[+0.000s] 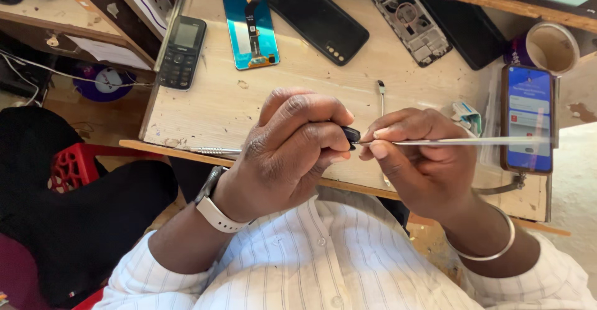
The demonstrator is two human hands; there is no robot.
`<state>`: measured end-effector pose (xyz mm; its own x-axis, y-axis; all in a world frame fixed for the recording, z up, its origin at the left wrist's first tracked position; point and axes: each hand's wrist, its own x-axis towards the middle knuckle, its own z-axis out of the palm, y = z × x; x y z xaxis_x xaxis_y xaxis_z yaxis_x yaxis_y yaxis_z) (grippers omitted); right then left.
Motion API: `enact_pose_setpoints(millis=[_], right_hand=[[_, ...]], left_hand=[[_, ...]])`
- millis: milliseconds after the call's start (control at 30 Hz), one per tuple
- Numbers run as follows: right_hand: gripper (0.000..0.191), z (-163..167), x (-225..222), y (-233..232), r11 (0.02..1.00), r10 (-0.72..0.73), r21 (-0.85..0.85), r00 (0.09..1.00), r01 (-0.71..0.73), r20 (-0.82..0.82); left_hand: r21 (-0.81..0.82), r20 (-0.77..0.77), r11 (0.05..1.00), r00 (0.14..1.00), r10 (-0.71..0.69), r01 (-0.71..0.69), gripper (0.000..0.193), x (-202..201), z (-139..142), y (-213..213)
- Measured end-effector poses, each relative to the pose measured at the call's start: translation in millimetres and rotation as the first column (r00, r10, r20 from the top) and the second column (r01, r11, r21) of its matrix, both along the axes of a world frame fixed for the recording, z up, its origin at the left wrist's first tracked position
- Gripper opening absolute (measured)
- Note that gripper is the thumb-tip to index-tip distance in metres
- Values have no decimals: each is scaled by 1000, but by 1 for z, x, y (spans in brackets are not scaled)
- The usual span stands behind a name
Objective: The person sits at a repair bench and pries open the back cover of a smartphone, working a metal pry tool around the edge of the phone to separate the cover from the body. Other phones, a disassembled phone body, and a screwdriver lie on the bench around them.
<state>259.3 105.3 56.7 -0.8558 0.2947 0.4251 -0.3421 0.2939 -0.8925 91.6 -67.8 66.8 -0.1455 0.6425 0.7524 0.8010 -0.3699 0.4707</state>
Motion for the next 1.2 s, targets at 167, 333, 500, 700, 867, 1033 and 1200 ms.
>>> enact_pose_setpoints(millis=[167, 333, 500, 700, 867, 1033, 1200], right_hand=[[17, -12, -2, 0, 979, -29, 199, 994, 50, -104], [10, -19, -7, -1, 959, 60, -277, 998, -65, -28], [5, -16, -11, 7, 796, 177, -598, 981, -98, 75], [10, -13, -17, 24, 596, 344, -800, 922, -69, 176], [9, -16, -16, 13, 863, 149, -505, 968, -28, 201], [11, -18, -11, -6, 997, -72, 9, 994, 71, 87], [11, -20, -14, 1, 954, 6, -295, 976, 60, 217]], left_hand=[[25, -14, 999, 999, 48, -48, 20, 3, -3, 3], [38, -9, 995, 996, 89, -89, 19, 6, -5, 2], [43, -12, 989, 990, 139, -138, 21, 10, -8, 1], [40, -23, 989, 989, 146, -145, 24, 13, -9, -1], [118, -19, 967, 973, 230, -226, 41, 14, -9, 7], [155, 9, 934, 945, 326, -324, 38, 19, -15, 15], [188, -2, 918, 934, 356, -350, 37, 23, -23, 13]])
